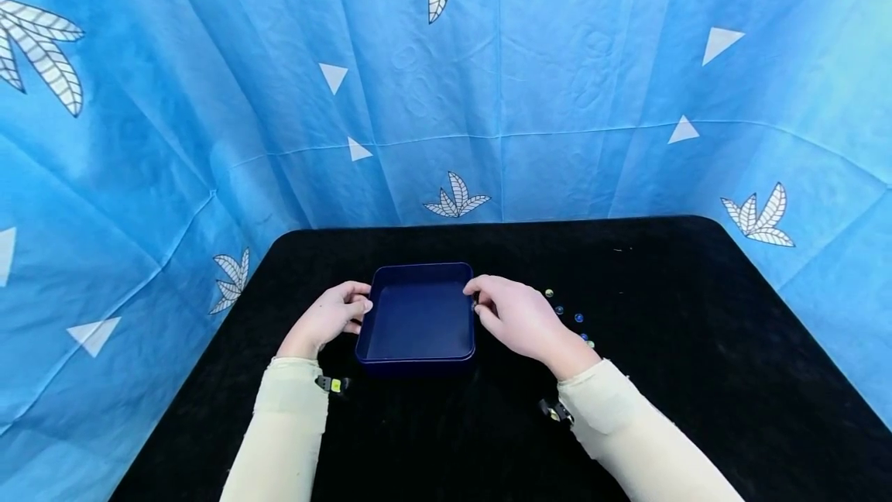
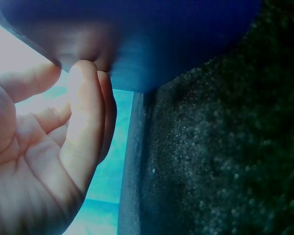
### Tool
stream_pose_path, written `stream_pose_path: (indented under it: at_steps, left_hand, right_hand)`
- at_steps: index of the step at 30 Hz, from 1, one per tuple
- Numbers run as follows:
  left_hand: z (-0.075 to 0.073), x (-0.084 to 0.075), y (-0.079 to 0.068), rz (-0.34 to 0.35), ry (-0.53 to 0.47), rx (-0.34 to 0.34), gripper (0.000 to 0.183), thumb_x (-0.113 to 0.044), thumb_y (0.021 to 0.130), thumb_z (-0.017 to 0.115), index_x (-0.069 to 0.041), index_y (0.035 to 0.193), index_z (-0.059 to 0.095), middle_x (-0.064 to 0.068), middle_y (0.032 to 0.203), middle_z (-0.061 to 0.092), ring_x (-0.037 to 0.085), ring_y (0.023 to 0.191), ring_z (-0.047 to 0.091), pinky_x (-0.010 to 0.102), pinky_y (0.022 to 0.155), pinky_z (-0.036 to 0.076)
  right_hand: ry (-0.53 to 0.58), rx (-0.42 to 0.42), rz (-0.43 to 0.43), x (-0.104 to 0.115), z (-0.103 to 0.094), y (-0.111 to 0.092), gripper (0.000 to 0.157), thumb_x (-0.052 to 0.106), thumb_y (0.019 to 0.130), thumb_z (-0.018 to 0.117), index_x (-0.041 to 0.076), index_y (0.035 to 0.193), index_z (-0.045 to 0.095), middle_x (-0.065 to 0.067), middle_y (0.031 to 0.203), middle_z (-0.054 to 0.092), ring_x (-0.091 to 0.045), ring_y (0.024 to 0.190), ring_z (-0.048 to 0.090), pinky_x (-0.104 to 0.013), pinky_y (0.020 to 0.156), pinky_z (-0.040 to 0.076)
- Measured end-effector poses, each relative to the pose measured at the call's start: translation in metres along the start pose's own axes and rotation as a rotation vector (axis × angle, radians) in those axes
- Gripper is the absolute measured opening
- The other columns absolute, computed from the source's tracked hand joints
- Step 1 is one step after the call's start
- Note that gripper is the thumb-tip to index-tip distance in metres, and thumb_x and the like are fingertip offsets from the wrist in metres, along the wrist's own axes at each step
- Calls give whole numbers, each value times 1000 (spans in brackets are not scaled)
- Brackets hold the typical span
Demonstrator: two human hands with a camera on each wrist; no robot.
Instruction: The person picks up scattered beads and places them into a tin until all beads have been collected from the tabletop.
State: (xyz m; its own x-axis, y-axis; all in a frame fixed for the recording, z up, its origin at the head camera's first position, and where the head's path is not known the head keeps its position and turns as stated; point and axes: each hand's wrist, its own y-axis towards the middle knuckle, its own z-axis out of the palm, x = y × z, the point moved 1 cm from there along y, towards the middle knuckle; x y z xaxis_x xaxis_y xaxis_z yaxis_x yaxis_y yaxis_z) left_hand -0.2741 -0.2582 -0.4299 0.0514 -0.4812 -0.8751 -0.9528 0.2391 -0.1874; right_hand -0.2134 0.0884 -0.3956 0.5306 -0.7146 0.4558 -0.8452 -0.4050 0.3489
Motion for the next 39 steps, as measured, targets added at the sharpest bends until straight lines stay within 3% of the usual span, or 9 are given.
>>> stream_pose_path:
  at_steps: [4, 15, 26, 34, 39]
  left_hand:
    - [0, 0, 0, 0, 5, 5, 45, -15, 105, 56, 2, 144, 45, 11, 108, 54, 27, 97, 59, 37, 78, 57]
    - [-2, 0, 3, 3, 8, 17, 41, -16, 106, 53, -1, 144, 47, 18, 122, 58, 29, 97, 64, 39, 79, 57]
    - [-2, 1, 5, 10, 15, 18, 46, -17, 106, 54, 2, 147, 43, 20, 124, 57, 31, 98, 62, 38, 79, 57]
    - [0, 0, 3, 11, -7, 30, 48, -17, 106, 53, 4, 149, 40, 22, 127, 56, 34, 104, 61, 39, 79, 57]
    - [0, 1, 2, 5, 13, 21, 46, -18, 106, 53, 2, 147, 43, 20, 125, 57, 32, 102, 61, 39, 79, 57]
  right_hand:
    - [3, 0, 11, 0, 0, 0, 28, 13, 98, 60, 22, 124, 66, 17, 88, 57, -4, 67, 51, -27, 62, 46]
    - [27, -4, 67, -16, -16, 0, 22, 16, 97, 64, 22, 119, 68, 14, 91, 59, -7, 67, 52, -30, 66, 47]
    - [20, 3, 129, -46, -33, -3, 20, 19, 95, 65, 18, 114, 70, 12, 82, 59, -9, 66, 53, -33, 67, 47]
    - [102, 128, 279, -71, -33, -9, 23, 20, 96, 63, 16, 119, 66, 4, 89, 62, -17, 44, 54, -35, 54, 51]
    - [46, 229, 274, -80, -21, -13, 29, 20, 95, 67, 14, 124, 67, 5, 93, 65, -15, 61, 57, -38, 63, 52]
